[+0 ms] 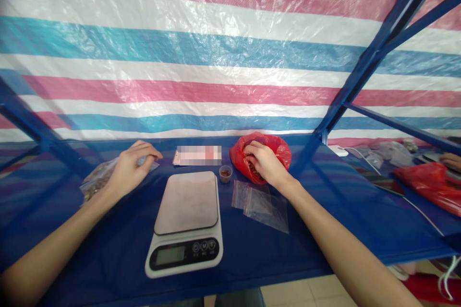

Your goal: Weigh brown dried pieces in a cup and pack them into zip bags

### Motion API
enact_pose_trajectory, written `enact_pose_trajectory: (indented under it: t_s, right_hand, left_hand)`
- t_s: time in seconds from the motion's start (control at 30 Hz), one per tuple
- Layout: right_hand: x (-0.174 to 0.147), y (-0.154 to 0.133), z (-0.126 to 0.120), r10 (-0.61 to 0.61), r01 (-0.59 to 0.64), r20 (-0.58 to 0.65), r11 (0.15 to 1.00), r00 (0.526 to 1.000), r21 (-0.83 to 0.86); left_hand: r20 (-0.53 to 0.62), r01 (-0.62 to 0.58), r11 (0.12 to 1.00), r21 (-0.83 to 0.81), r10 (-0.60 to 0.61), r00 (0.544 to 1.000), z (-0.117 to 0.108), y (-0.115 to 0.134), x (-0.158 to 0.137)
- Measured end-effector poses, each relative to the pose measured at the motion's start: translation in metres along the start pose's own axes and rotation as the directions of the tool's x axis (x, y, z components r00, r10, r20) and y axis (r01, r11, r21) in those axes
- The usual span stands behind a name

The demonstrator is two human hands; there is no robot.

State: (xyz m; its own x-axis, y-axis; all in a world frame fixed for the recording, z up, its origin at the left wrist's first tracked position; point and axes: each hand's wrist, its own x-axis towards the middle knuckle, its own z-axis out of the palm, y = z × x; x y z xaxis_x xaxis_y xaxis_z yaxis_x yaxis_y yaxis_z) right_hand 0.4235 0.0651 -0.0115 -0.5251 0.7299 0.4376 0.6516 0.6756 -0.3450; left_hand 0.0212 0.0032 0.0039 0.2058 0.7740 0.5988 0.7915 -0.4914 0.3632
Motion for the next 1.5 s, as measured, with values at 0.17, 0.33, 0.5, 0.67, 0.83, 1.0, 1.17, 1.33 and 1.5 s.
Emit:
enact_pose_trajectory:
  t_s: [0.17, 0.33, 0.5, 0.67, 0.83, 1.0, 1.17, 1.33, 1.5]
  right_hand:
    - [-0.002, 0.001, -0.010, 0.022, -0.022, -0.054, 1.000, 0.998, 0.010]
    - [-0.003, 0.002, -0.019, 0.058, -0.061, -0.098, 0.998, 0.993, -0.020]
    - [-0.004, -0.001, -0.030, 0.076, -0.078, -0.218, 0.997, 0.973, -0.001]
    - [0.002, -0.025, -0.036, 0.095, -0.048, -0.326, 0.988, 0.941, 0.148]
    - [0.016, -0.066, -0.016, -0.047, 0.092, -0.184, 0.965, 0.982, 0.246]
    - [0.011, -0.071, 0.008, -0.112, 0.128, -0.072, 0.953, 0.991, 0.275]
    - [-0.004, -0.063, 0.017, -0.080, 0.114, -0.120, 0.945, 0.990, 0.308]
    - [-0.004, -0.063, 0.019, -0.098, 0.129, -0.124, 0.954, 0.987, 0.270]
    - [-0.003, -0.064, 0.019, -0.110, 0.137, -0.116, 0.958, 0.987, 0.253]
  left_hand:
    - [0.014, 0.039, 0.999, 0.005, -0.039, 0.999, -0.001, -0.007, -0.010]
    - [0.035, -0.022, 1.000, 0.008, 0.022, 0.999, 0.002, -0.006, -0.010]
    - [0.052, -0.096, 0.995, -0.013, 0.096, 0.994, 0.005, -0.004, -0.010]
    - [0.051, -0.115, 0.993, -0.030, 0.117, 0.992, 0.008, -0.006, -0.012]
    - [0.055, -0.140, 0.990, -0.025, 0.141, 0.988, 0.009, -0.004, -0.012]
    - [0.056, -0.162, 0.987, -0.006, 0.162, 0.985, 0.009, 0.001, -0.011]
    - [0.040, -0.148, 0.989, -0.019, 0.149, 0.988, 0.009, 0.002, -0.010]
    - [0.039, -0.153, 0.988, -0.031, 0.155, 0.987, 0.009, 0.002, -0.010]
    - [0.057, -0.152, 0.988, -0.033, 0.154, 0.986, 0.009, 0.004, -0.010]
